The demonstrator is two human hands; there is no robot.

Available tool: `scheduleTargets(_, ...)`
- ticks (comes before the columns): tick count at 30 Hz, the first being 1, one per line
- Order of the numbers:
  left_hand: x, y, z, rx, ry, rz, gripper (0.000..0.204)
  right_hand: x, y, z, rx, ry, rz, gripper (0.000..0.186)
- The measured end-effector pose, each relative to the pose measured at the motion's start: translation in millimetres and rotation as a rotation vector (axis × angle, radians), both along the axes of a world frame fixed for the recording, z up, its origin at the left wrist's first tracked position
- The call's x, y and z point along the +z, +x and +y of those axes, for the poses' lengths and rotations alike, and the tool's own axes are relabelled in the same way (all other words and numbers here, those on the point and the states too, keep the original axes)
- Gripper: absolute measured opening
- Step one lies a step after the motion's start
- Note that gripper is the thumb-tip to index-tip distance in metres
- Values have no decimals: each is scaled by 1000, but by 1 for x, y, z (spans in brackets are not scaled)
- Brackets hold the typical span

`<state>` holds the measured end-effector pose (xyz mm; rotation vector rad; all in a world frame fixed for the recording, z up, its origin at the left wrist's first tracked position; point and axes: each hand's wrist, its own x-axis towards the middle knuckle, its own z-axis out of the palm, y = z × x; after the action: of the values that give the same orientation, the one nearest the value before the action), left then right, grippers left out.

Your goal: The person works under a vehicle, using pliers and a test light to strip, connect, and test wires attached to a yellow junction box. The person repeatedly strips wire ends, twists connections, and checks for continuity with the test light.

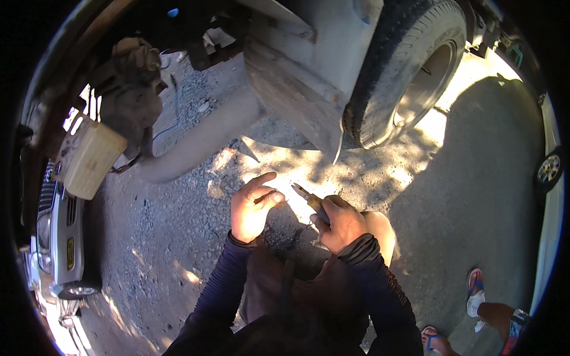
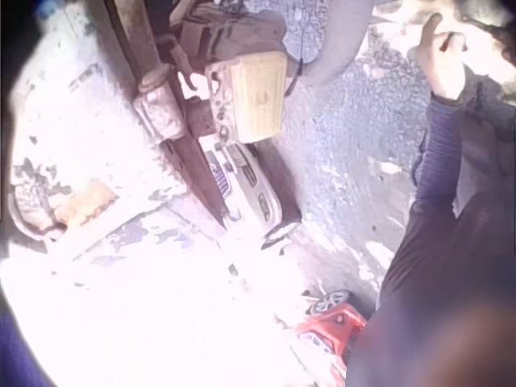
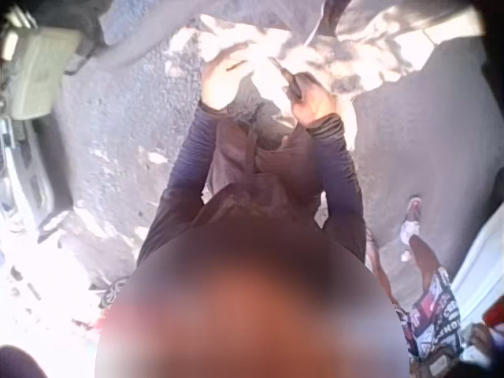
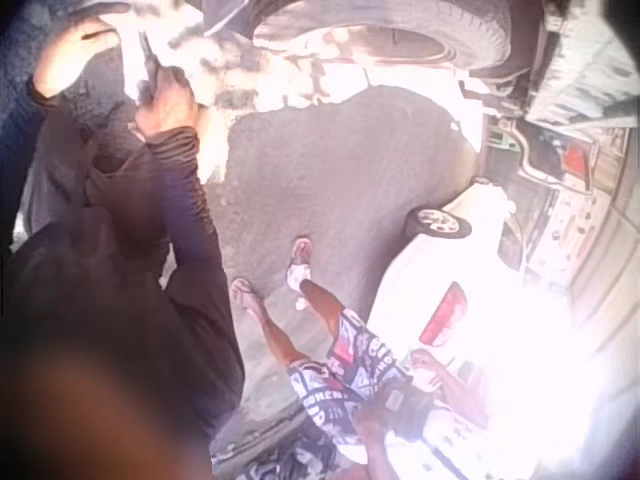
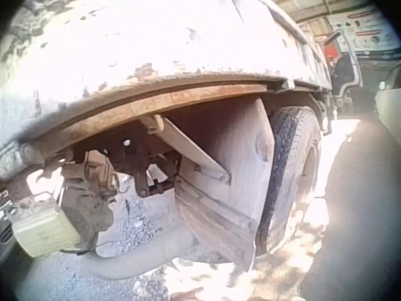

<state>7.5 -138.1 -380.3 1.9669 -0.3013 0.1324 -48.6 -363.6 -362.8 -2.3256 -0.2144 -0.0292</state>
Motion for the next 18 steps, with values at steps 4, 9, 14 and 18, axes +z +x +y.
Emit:
scheduleTargets(4,33,-37,34,92,-76,161,26,10,-14,22,211,27,-61,29)
scheduleTargets(9,51,-71,54,43,-1,36,55,16,-17,41,361,-5,-136,35)
scheduleTargets(14,60,-90,65,75,-28,51,55,19,-23,53,448,38,-122,22)
scheduleTargets(18,45,-100,72,143,-27,40,40,-8,-30,67,326,128,165,25)
